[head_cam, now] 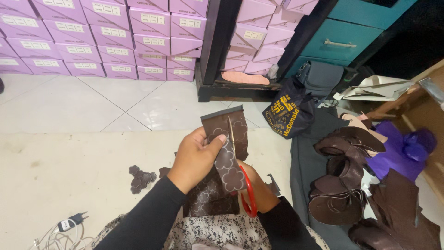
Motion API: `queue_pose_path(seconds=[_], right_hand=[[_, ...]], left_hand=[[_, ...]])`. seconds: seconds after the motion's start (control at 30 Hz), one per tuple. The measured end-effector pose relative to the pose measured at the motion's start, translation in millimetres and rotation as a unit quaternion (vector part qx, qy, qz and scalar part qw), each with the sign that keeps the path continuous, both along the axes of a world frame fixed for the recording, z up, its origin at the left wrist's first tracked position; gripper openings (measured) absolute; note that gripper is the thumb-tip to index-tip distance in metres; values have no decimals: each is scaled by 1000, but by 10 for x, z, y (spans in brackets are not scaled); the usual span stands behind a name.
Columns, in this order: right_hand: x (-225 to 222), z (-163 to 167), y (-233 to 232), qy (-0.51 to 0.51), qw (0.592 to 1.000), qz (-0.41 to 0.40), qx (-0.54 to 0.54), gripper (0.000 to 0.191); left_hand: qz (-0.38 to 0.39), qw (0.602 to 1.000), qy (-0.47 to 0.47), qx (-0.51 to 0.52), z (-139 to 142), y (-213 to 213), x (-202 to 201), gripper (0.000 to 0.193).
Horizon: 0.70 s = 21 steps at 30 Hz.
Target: The person uses red-handled scissors to cut a brown patterned sheet of material. They hold the material with their left hand and cut along the pattern lines with their right hand, creating separate pieces.
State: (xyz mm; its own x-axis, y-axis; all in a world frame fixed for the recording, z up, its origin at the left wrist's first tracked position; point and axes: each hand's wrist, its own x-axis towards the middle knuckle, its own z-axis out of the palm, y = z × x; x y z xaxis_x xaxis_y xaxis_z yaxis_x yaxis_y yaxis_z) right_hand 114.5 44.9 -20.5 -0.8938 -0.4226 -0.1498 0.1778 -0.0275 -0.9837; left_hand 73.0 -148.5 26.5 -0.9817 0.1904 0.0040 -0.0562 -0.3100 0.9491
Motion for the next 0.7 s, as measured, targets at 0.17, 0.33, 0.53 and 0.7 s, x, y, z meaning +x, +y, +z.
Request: queue_pose_path(seconds=[0.17, 0.33, 0.53, 0.7], right_hand=[[-339, -505, 93, -144, 986, -62, -58, 31], [-275, -653, 107, -161, 970, -175, -50, 29], [-150, -368, -1, -99, 983, -151, -18, 30], [-117, -329, -77, -89, 983, -158, -28, 15]], left_hand=[[14, 999, 12, 44, 6, 53, 37, 18], [26, 999, -7, 26, 17, 63, 49, 16], [26, 999, -21, 39, 26, 63, 55, 16], [30, 998, -29, 40, 20, 84, 59, 17]])
